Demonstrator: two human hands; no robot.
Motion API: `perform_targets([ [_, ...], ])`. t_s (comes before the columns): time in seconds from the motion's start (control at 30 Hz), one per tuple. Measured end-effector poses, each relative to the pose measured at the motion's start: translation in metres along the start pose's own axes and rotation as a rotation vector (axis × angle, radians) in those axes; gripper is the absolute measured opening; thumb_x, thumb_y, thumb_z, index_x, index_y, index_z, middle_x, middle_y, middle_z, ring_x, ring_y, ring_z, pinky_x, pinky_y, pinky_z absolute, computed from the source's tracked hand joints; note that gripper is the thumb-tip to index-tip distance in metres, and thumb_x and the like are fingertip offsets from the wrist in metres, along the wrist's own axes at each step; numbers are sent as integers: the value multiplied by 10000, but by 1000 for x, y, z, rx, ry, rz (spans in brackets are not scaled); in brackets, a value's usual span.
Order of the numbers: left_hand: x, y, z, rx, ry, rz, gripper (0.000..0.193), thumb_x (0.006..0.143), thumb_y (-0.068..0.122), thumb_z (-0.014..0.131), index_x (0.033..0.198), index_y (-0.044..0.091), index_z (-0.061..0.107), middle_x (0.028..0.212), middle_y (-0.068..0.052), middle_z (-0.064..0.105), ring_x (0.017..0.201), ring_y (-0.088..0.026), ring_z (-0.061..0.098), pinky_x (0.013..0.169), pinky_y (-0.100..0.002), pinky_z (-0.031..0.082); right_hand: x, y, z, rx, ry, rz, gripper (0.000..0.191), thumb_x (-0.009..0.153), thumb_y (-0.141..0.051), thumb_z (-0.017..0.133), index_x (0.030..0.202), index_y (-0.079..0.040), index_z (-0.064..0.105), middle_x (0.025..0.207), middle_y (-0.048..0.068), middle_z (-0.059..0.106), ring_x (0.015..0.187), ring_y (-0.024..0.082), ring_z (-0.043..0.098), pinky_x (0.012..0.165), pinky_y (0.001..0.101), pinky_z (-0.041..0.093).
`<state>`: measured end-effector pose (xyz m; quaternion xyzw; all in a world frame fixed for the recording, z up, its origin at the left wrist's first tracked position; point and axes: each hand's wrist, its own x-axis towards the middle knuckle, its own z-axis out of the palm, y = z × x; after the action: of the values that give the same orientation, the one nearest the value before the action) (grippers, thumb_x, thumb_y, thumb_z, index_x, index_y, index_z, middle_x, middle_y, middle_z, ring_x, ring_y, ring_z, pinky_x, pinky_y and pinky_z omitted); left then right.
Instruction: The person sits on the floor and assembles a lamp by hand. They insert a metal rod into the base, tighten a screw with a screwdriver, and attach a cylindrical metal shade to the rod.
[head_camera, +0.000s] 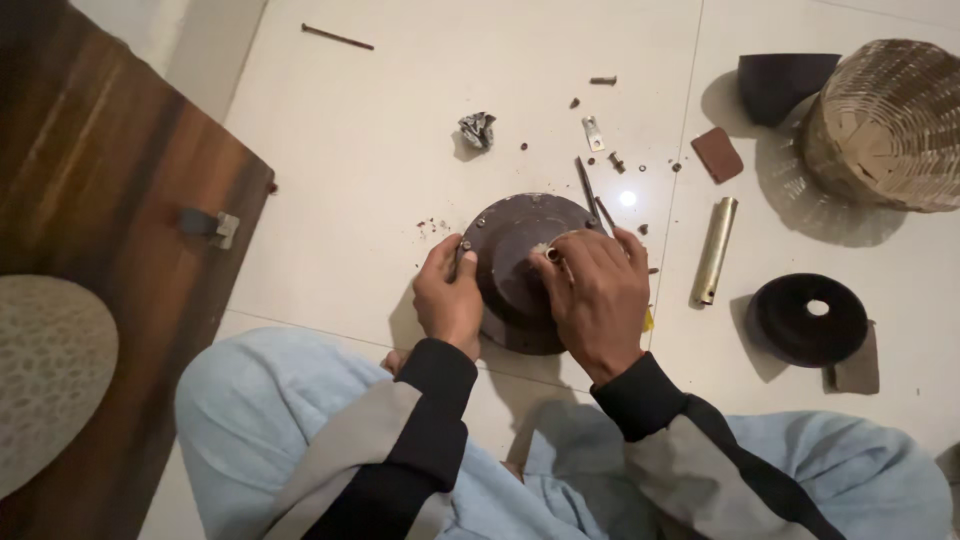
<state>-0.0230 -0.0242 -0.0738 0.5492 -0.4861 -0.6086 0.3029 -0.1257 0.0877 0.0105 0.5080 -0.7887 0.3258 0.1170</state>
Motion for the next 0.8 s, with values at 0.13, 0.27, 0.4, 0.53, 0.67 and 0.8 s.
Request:
perform_targets([
  [0.13,1,3,-2,69,-18,5,361,962,110,631,1314,30,647,1297,-131,728,1203,-210,700,1008,-311,515,4,3,-2,-38,-48,5,172,897,-201,803,920,-70,694,902,64,720,917,263,685,1074,507,400],
  [0.27,-4,10,1,30,-17,-19,357,959,105,607,1310,53,649,1300,-104,722,1200,-216,695,992,-320,519,4,5,-2,13,-76,35,186,904,-212,814,924,-73,691,870,68,710,868,272,675,1057,495,429],
  [0.4,-9,19,3,187,11,-10,363,954,136,599,1311,115,662,1282,-87,729,1189,-240,697,990,-349,516,-3,13,-1,169,-55,37,188,911,-195,789,984,-58,682,940,110,712,943,338,666,901,427,503],
  [0.53,-13,27,3,260,5,-24,373,956,179,603,1326,144,637,1347,-84,672,1240,-268,633,1008,-382,488,-15,35,3,286,-20,97,156,990,-146,675,1107,-42,670,1091,140,722,1018,292,689,887,380,536],
  [0.67,-14,30,2,202,-22,-97,384,956,197,582,1336,163,628,1349,-67,672,1241,-258,638,1005,-380,492,-8,83,14,376,65,339,181,1069,-135,606,1200,-14,640,1131,133,703,1027,234,682,879,325,528],
  [0.8,-14,28,4,218,-9,-34,385,954,187,589,1335,146,631,1330,-83,690,1228,-267,654,1007,-382,493,-3,142,-2,87,61,457,288,1061,-165,654,1266,28,599,1237,195,664,1137,331,663,969,431,514],
])
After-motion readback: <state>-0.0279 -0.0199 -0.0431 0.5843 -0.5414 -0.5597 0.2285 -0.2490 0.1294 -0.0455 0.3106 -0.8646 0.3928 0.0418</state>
